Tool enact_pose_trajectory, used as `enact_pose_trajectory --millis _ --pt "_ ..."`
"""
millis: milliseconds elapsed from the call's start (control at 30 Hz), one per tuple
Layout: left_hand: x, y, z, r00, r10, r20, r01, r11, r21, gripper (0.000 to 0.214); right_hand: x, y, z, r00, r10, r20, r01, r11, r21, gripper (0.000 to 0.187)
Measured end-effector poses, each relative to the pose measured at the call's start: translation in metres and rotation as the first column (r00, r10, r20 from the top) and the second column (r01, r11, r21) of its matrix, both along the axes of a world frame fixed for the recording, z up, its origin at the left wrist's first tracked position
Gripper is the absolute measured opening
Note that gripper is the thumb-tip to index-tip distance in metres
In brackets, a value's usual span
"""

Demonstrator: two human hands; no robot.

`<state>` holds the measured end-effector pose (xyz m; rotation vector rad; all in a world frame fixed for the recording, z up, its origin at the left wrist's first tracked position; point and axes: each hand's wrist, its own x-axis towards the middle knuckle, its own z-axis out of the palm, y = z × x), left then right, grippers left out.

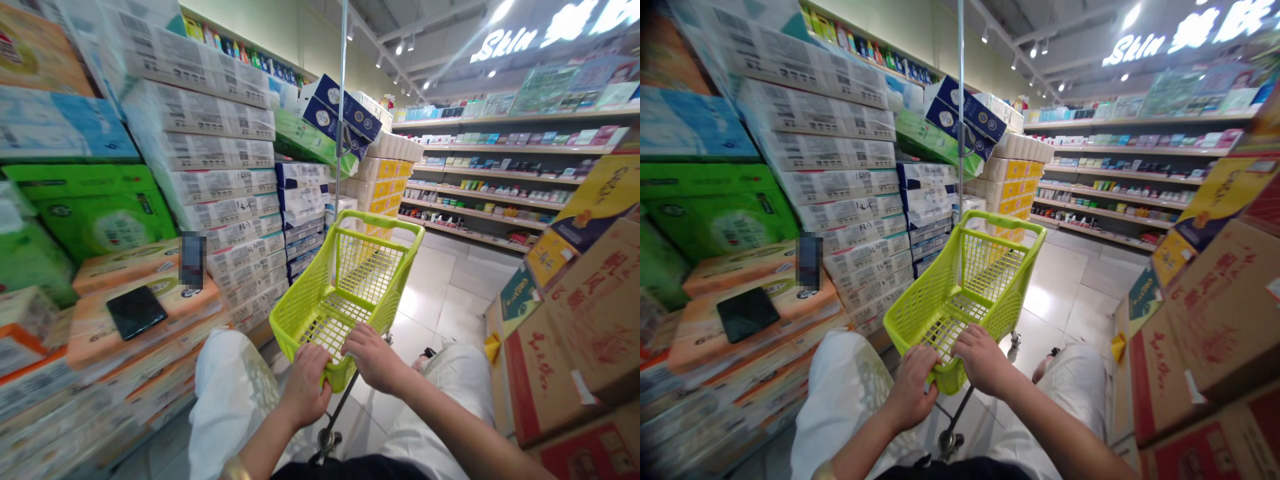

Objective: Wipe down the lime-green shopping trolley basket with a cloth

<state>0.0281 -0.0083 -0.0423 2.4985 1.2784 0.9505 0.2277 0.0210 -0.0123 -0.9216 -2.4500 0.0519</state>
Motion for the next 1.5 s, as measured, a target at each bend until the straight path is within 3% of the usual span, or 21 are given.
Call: enact_pose_trajectory --millis 100,267,400,500,700,800,933,1067,1167,1367,1500 --pt "0.000 0.000 0.000 1.000 -0.001 0.001 0.001 1.000 0.014 0.024 0.015 0.014 0.005 1.000 -0.013 0.015 0.013 1.000 -0.012 0.032" --pt "0.002 0.000 -0.001 1.000 0.013 -0.007 -0.013 1.000 0.014 0.026 0.027 0.025 -0.001 0.984 -0.149 -0.094 0.153 0.987 0.041 0.034" --pt "0.002 -0.002 0.000 1.000 0.011 -0.001 -0.011 1.000 0.003 0.025 0.012 0.007 -0.006 0.996 -0.066 -0.052 0.070 0.995 0.075 0.035" --pt "0.001 -0.003 0.002 1.000 0.008 0.003 -0.008 1.000 -0.005 0.025 0.015 0.009 -0.001 1.000 -0.002 0.025 0.000 0.998 0.067 0.035" --pt "0.003 -0.001 0.001 1.000 0.015 -0.007 -0.015 1.000 -0.006 0.026 0.028 0.025 -0.003 0.985 -0.160 -0.057 0.165 0.982 0.094 0.033" --pt "0.003 -0.002 0.000 1.000 0.009 -0.002 -0.009 1.000 -0.001 0.025 0.015 0.011 -0.011 0.990 -0.109 -0.088 0.120 0.984 0.134 0.031" --pt "0.002 -0.003 0.000 1.000 0.012 0.000 -0.012 1.000 0.012 0.025 0.012 0.008 -0.012 1.000 0.021 -0.010 -0.019 0.989 0.146 0.030" --pt "0.003 -0.001 -0.001 1.000 0.016 -0.012 -0.016 1.000 0.021 0.027 0.033 0.031 -0.007 0.996 -0.089 -0.028 0.092 0.983 0.158 0.031" --pt "0.004 -0.001 -0.001 1.000 0.029 -0.012 -0.028 0.999 0.039 0.028 0.036 0.033 -0.008 0.981 -0.167 -0.094 0.179 0.974 0.141 0.033" --pt "0.001 -0.004 -0.001 1.000 0.017 0.000 -0.017 1.000 0.018 0.028 0.019 0.011 -0.010 0.999 0.006 -0.054 0.002 0.989 0.145 0.034" --pt "0.001 -0.006 0.000 1.000 0.014 0.000 -0.014 1.000 0.011 0.026 0.034 0.027 -0.004 0.998 -0.070 -0.009 0.070 0.987 0.147 0.027"
